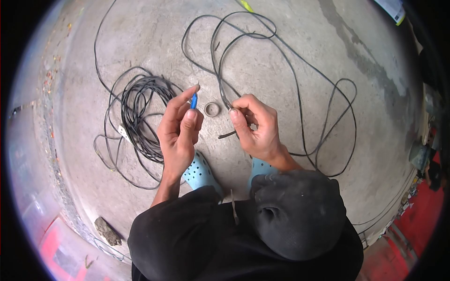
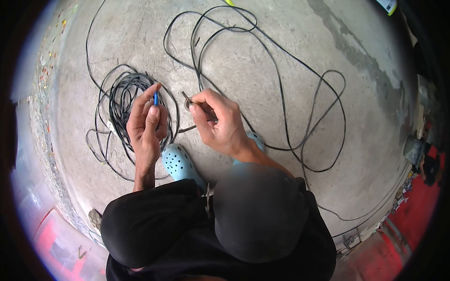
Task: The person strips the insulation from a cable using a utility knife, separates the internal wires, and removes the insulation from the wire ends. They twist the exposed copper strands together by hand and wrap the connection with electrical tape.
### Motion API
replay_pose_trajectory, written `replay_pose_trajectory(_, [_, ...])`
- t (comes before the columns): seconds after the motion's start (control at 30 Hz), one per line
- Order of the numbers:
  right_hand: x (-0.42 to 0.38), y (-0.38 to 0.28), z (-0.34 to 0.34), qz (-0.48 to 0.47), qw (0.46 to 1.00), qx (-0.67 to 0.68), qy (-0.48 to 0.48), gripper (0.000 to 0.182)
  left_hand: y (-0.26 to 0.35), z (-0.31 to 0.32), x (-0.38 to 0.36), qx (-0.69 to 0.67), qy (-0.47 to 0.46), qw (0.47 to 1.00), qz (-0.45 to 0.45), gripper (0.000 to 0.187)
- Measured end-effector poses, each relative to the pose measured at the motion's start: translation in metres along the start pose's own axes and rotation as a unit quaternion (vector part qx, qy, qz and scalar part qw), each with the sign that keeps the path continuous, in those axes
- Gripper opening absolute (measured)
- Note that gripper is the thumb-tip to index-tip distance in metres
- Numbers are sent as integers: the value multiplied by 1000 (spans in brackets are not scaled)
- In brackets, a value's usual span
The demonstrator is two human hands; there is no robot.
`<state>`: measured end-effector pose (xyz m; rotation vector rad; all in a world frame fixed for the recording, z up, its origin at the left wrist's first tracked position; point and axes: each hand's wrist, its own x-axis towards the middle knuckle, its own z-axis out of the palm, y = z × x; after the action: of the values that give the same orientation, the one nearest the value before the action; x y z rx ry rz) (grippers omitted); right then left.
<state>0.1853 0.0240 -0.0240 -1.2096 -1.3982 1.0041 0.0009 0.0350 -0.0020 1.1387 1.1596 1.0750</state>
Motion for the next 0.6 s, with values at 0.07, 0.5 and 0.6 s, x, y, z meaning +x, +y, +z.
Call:
replay_pose_trajectory(0.07, [1, -4, 1, 5, 1000, 6, 1, 5, 6, -2, -2, 83, -71, 994, 23, 42])
replay_pose_trajectory(0.5, [0, -9, -1, 51, 993, 105, -27, 15, 5, 4, -2, 26, -152, 988, -8, 50])
replay_pose_trajectory(0.6, [0, -10, -1, 58, 991, 113, -37, 17, 6, 6, -3, 25, -150, 988, -3, 49])
